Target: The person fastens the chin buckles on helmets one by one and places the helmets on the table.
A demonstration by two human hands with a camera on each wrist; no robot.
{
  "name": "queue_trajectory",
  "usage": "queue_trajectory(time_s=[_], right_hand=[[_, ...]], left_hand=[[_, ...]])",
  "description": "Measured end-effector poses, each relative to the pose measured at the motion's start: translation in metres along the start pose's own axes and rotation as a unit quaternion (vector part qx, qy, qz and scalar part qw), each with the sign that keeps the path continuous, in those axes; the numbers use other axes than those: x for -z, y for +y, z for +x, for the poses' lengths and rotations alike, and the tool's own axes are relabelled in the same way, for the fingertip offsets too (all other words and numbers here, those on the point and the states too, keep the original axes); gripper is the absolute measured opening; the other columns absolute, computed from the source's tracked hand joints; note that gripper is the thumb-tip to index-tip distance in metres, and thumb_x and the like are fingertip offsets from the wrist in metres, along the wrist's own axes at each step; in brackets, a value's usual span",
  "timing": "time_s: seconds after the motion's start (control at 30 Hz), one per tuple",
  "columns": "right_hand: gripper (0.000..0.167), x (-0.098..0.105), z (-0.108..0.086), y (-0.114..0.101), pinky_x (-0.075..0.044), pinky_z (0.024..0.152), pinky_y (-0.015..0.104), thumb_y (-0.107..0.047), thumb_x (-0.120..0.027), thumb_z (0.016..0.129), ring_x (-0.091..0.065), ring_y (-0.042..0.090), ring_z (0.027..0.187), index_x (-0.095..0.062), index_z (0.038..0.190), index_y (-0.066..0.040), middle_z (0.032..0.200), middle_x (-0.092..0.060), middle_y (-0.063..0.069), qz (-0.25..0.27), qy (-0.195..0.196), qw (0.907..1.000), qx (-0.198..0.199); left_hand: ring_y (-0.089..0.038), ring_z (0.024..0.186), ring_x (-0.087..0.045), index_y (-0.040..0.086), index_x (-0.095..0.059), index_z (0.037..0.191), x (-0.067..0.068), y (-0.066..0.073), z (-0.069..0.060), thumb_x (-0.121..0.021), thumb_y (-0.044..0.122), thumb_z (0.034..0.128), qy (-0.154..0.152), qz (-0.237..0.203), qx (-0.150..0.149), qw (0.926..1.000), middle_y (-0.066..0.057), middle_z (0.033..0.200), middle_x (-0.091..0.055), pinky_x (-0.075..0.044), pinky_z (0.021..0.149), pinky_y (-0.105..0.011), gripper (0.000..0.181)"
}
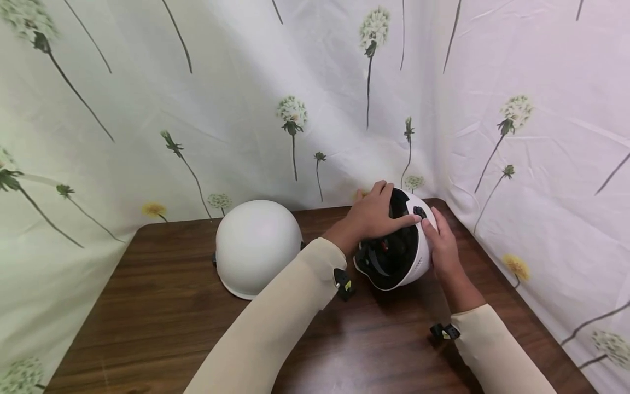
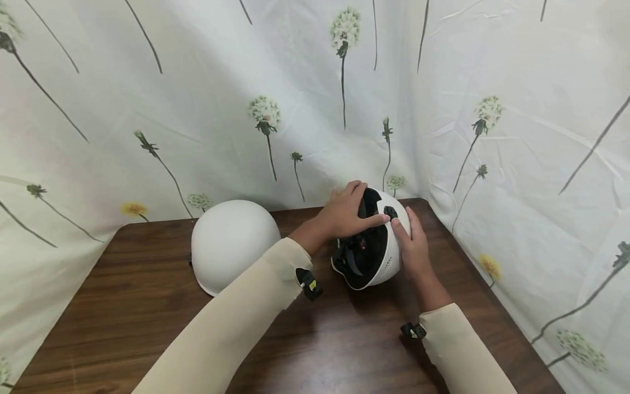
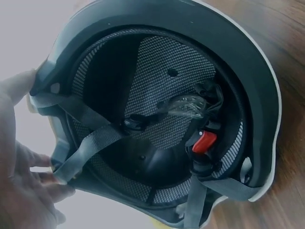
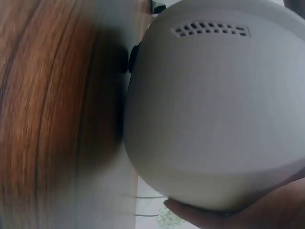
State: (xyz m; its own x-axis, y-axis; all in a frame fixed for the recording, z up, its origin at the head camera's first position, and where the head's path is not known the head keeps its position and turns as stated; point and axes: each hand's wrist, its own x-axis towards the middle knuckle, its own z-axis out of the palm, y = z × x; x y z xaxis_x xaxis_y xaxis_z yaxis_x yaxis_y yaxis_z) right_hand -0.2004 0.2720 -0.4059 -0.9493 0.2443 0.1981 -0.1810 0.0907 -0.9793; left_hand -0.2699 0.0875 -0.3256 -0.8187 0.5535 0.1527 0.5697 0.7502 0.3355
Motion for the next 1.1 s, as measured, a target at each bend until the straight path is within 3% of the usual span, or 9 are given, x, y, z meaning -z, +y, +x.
queue_trajectory(time_s=[0.17, 0.37, 0.5, 0.73, 0.83, 1.1], right_hand=[[0.068, -0.001, -0.007, -0.009, -0.023, 0.124, 0.033, -0.024, -0.056, 0.107, -0.028, 0.022, 0.152, -0.027, 0.167, -0.010, 0.172, -0.025, 0.011, -0.030, 0.019, 0.9992, 0.019], [0.072, 0.003, -0.009, -0.024, -0.025, 0.121, 0.030, -0.025, -0.063, 0.102, -0.029, 0.020, 0.152, -0.032, 0.166, -0.014, 0.172, -0.029, 0.006, -0.061, 0.024, 0.9964, 0.053], [0.077, 0.004, -0.009, -0.032, -0.023, 0.124, 0.039, -0.024, -0.069, 0.098, -0.027, 0.024, 0.154, -0.033, 0.166, -0.016, 0.171, -0.029, 0.008, -0.095, 0.028, 0.9916, 0.082], [0.086, 0.003, -0.013, -0.040, -0.023, 0.120, 0.062, -0.031, -0.076, 0.093, -0.027, 0.038, 0.151, -0.033, 0.167, -0.022, 0.170, -0.025, 0.016, -0.170, 0.025, 0.9805, 0.096], [0.087, 0.001, -0.014, -0.043, -0.023, 0.118, 0.067, -0.033, -0.077, 0.092, -0.028, 0.041, 0.150, -0.033, 0.166, -0.021, 0.169, -0.024, 0.020, -0.197, 0.021, 0.9747, 0.104], [0.087, 0.000, -0.016, -0.051, -0.026, 0.117, 0.064, -0.027, -0.082, 0.087, -0.032, 0.041, 0.148, -0.040, 0.164, -0.019, 0.166, -0.029, 0.021, -0.214, 0.025, 0.9678, 0.131]], left_hand=[[-0.024, 0.154, -0.035, 0.011, -0.028, 0.166, 0.003, -0.003, -0.003, -0.055, 0.080, 0.0921, 0.001, -0.011, -0.024, 0.9997, -0.009, 0.169, -0.030, -0.012, 0.130, -0.049, 0.105], [-0.027, 0.153, -0.035, 0.010, -0.031, 0.165, 0.012, -0.007, -0.010, -0.064, 0.074, 0.0912, 0.042, -0.035, -0.054, 0.9970, -0.008, 0.167, -0.032, -0.013, 0.130, -0.047, 0.103], [-0.027, 0.153, -0.036, 0.012, -0.034, 0.164, 0.014, -0.012, -0.015, -0.069, 0.071, 0.0889, 0.067, -0.060, -0.066, 0.9938, -0.007, 0.166, -0.033, -0.019, 0.129, -0.046, 0.102], [-0.024, 0.147, -0.045, 0.012, -0.037, 0.163, 0.008, -0.025, -0.028, -0.081, 0.063, 0.0834, 0.097, -0.150, -0.074, 0.9811, -0.007, 0.166, -0.033, -0.043, 0.117, -0.042, 0.105], [-0.022, 0.144, -0.047, 0.012, -0.038, 0.163, 0.004, -0.030, -0.032, -0.083, 0.061, 0.0826, 0.107, -0.165, -0.077, 0.9774, -0.007, 0.164, -0.035, -0.043, 0.117, -0.041, 0.104], [-0.022, 0.145, -0.044, 0.006, -0.043, 0.158, -0.007, -0.037, -0.034, -0.091, 0.051, 0.0793, 0.150, -0.198, -0.109, 0.9625, -0.010, 0.160, -0.039, -0.041, 0.118, -0.040, 0.102]])
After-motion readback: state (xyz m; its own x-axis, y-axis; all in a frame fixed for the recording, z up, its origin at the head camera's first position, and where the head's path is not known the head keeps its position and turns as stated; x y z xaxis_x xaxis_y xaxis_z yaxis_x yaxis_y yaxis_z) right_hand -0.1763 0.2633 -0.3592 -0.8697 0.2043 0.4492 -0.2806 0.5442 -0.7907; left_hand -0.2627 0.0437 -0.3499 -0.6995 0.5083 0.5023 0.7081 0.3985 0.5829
